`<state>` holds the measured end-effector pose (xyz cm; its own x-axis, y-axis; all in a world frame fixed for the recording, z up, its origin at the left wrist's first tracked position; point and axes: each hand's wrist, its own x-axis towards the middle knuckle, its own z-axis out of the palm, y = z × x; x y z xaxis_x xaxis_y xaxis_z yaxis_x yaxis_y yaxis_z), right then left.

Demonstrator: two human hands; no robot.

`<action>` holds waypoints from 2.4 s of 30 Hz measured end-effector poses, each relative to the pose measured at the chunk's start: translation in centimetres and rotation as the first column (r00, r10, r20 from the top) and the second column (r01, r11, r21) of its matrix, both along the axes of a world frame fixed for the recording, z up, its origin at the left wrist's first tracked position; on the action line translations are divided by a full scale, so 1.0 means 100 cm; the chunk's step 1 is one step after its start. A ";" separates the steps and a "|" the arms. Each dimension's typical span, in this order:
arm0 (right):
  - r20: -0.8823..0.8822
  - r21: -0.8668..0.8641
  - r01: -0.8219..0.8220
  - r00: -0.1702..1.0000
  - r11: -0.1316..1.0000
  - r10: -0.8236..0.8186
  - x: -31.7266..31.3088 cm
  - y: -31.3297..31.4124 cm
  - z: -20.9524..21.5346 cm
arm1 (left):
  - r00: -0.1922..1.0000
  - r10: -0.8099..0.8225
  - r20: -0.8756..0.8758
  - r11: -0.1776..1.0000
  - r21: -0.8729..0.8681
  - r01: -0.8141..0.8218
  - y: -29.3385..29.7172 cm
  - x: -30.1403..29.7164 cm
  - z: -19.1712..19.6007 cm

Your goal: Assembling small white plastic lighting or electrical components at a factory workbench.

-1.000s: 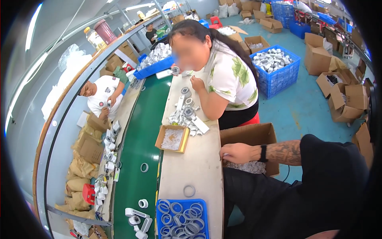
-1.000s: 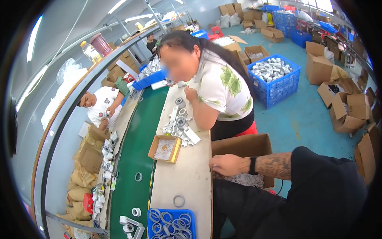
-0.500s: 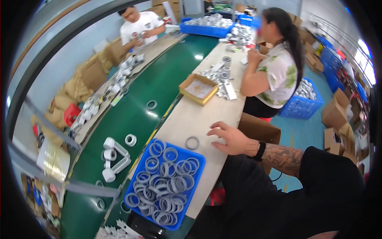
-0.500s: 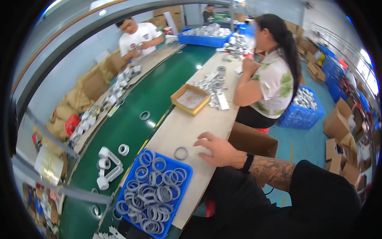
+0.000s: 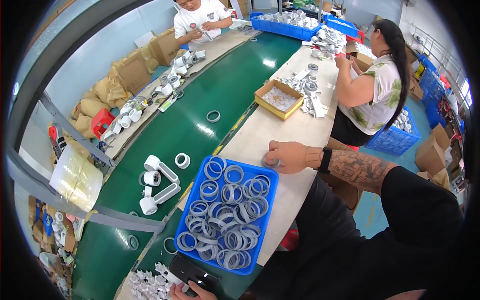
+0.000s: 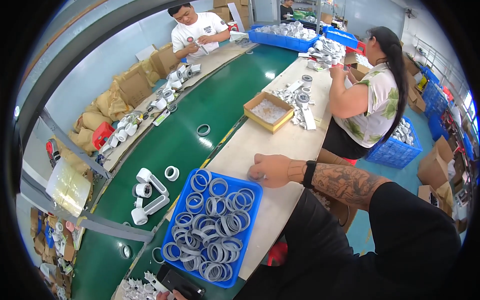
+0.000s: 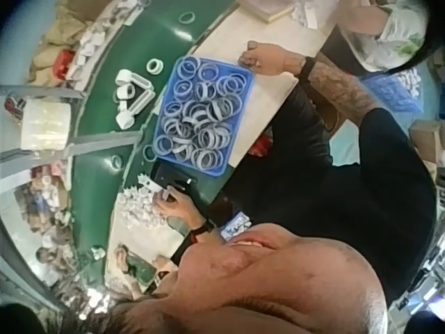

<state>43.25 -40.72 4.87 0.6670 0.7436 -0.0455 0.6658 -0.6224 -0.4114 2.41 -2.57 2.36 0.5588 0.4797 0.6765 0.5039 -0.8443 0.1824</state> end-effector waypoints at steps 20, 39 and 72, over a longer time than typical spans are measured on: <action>-0.220 0.219 0.144 0.971 0.965 -0.095 -0.012 0.025 -0.009 | 0.999 -0.029 0.035 0.976 -0.216 0.036 0.001 -0.003 -0.037; 0.226 0.278 0.142 0.952 0.950 -0.208 0.010 -0.135 -0.038 | 0.843 -0.537 0.000 0.576 -0.730 0.367 -0.039 0.279 0.146; 0.122 0.415 0.352 0.892 0.839 -0.435 -0.031 -0.176 -0.062 | 0.813 -0.394 -0.428 0.915 -0.096 0.392 -0.058 0.240 0.147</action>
<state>40.18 -58.32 -1.31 0.8699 0.3488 0.3487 0.4911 -0.6774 -0.5476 26.42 -8.38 17.04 0.9332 0.1579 0.3227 0.1570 -0.9872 0.0290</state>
